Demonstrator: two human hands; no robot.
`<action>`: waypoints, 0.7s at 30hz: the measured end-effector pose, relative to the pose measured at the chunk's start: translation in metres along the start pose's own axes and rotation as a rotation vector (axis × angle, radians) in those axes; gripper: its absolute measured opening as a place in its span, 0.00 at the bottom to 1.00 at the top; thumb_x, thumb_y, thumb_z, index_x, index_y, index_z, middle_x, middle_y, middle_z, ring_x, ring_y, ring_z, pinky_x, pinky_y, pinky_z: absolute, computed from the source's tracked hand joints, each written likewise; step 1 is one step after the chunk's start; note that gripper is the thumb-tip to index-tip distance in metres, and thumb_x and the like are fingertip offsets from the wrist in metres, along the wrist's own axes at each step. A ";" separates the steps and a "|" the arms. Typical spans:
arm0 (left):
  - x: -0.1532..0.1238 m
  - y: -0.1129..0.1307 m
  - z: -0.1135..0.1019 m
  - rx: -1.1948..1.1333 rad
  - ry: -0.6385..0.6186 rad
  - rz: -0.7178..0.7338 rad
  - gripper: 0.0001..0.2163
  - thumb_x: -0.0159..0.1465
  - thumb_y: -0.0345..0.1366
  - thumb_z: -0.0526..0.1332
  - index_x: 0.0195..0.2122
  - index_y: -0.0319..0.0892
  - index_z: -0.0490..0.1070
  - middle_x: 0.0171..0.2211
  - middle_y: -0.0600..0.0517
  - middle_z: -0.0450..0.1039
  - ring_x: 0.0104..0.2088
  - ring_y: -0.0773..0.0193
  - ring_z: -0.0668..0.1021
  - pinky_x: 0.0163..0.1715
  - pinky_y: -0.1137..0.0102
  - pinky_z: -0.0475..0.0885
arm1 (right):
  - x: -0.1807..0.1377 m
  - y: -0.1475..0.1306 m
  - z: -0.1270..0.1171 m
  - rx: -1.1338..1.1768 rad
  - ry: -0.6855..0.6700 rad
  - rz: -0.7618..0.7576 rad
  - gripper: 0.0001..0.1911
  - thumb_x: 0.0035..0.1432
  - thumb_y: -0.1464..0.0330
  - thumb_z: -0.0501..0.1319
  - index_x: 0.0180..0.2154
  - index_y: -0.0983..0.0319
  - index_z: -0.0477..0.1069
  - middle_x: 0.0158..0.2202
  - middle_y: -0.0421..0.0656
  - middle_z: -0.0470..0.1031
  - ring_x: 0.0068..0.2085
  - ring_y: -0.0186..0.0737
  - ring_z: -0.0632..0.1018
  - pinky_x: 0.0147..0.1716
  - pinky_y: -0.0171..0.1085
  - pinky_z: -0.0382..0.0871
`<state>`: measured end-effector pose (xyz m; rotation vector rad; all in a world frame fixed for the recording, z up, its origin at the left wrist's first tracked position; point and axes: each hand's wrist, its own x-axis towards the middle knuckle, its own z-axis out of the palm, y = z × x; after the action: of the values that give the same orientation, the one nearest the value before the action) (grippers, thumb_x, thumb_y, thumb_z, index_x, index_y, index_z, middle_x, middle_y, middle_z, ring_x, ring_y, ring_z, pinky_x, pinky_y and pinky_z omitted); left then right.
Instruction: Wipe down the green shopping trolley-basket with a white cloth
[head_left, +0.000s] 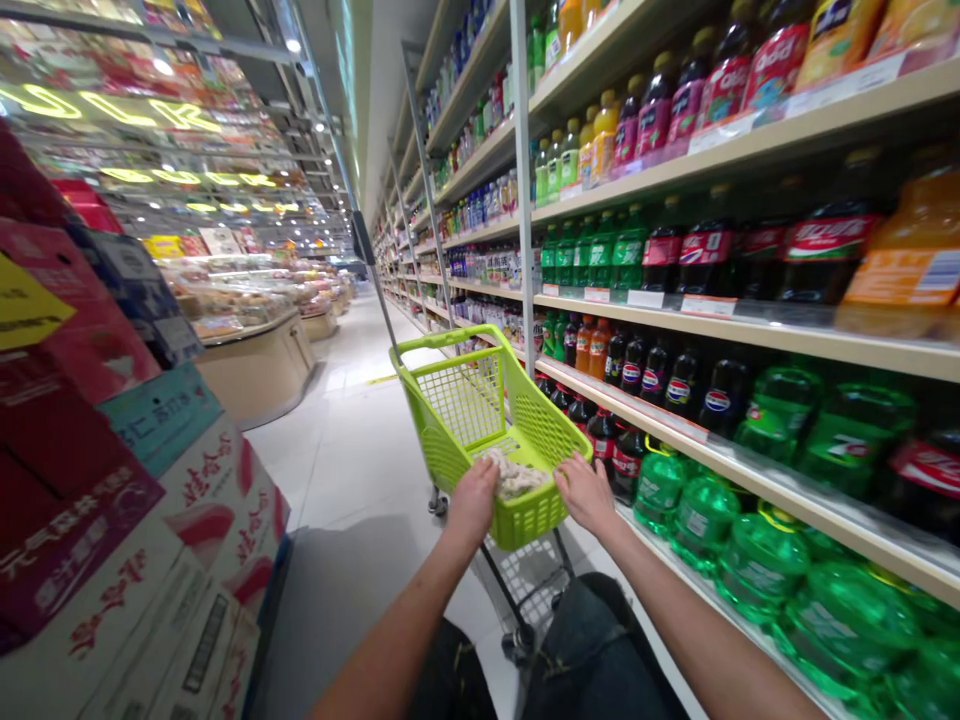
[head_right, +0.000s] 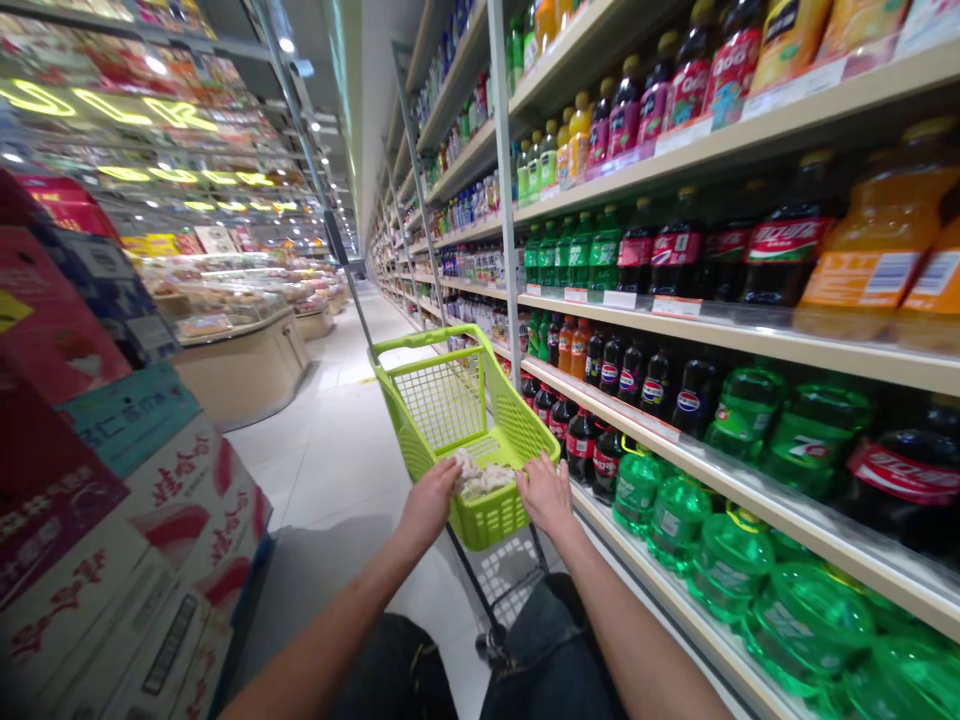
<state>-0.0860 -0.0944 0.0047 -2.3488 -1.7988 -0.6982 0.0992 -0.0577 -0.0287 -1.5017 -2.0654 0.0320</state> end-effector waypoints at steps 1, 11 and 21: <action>0.001 -0.001 0.004 -0.014 0.014 0.028 0.15 0.59 0.24 0.50 0.46 0.38 0.68 0.51 0.43 0.67 0.52 0.62 0.68 0.53 0.63 0.63 | 0.000 -0.008 0.002 0.015 -0.013 -0.026 0.15 0.60 0.66 0.46 0.38 0.61 0.70 0.43 0.45 0.74 0.54 0.46 0.65 0.53 0.57 0.47; 0.003 -0.009 0.020 -0.069 0.050 0.352 0.12 0.60 0.29 0.53 0.45 0.39 0.68 0.48 0.45 0.70 0.50 0.62 0.70 0.51 0.63 0.65 | -0.028 -0.021 0.010 0.115 0.048 -0.165 0.16 0.59 0.70 0.45 0.39 0.60 0.70 0.42 0.44 0.74 0.51 0.42 0.68 0.54 0.53 0.47; 0.002 0.014 0.014 -0.169 -0.037 0.520 0.14 0.61 0.28 0.50 0.48 0.41 0.65 0.50 0.47 0.67 0.53 0.65 0.66 0.54 0.66 0.61 | -0.029 0.002 0.013 0.325 0.201 0.010 0.19 0.58 0.66 0.44 0.33 0.61 0.74 0.41 0.45 0.75 0.52 0.47 0.67 0.53 0.54 0.48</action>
<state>-0.0687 -0.0924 -0.0040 -2.7799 -1.0857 -0.7480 0.1007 -0.0785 -0.0527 -1.2612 -1.7943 0.2029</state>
